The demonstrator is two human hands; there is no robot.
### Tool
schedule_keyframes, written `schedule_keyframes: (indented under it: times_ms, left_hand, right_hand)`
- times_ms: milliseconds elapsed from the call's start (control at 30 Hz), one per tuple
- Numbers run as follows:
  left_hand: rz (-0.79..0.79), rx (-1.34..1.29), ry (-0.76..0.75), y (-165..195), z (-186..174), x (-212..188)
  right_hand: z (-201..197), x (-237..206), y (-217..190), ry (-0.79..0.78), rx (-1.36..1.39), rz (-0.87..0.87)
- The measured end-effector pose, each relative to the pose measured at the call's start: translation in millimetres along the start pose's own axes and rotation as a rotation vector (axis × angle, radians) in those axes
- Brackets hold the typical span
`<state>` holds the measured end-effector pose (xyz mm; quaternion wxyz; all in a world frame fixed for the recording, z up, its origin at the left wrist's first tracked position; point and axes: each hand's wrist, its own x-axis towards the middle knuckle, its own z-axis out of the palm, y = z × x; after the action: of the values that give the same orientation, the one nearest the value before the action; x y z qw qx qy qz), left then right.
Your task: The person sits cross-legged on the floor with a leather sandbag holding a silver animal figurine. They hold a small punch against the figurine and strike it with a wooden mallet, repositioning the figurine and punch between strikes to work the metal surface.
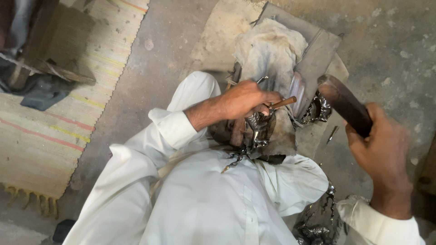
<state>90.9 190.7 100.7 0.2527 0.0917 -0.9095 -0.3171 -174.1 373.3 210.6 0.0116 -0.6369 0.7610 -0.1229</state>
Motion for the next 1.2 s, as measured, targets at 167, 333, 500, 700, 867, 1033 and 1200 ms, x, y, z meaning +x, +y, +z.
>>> schedule_keyframes:
  times_ms: [167, 333, 500, 700, 867, 1033, 1200]
  left_hand:
    - [-0.022, -0.008, -0.115, -1.2, 1.0, 7.6]
    - [-0.120, 0.013, -0.078, 4.3, -7.3, 1.2]
    - [-0.137, -0.061, 0.026, 6.9, -12.6, -3.6]
    - [-0.178, -0.065, 0.008, 7.5, -14.7, -4.5]
    - [-0.193, -0.073, 0.075, 11.2, -10.1, -11.2]
    - [-0.154, -0.079, 0.211, 13.4, -3.8, -16.1]
    - [-0.325, -0.177, 0.340, 21.8, 2.4, -29.4]
  right_hand:
    - [26.1, -24.8, 6.2, 0.061, 0.158, 0.097]
    - [39.8, -29.7, 3.4, -0.046, -0.125, 0.000]
    - [37.4, -21.5, 2.8, 0.052, 0.116, 0.128]
    - [22.1, 2.3, -1.4, 0.116, -0.113, -0.189]
    - [6.7, 25.7, -13.7, 0.013, -0.209, -0.168]
    - [-0.6, 42.2, -26.3, -0.001, -0.208, -0.142]
    - [-3.3, 53.8, -42.3, -0.011, -0.374, -0.286]
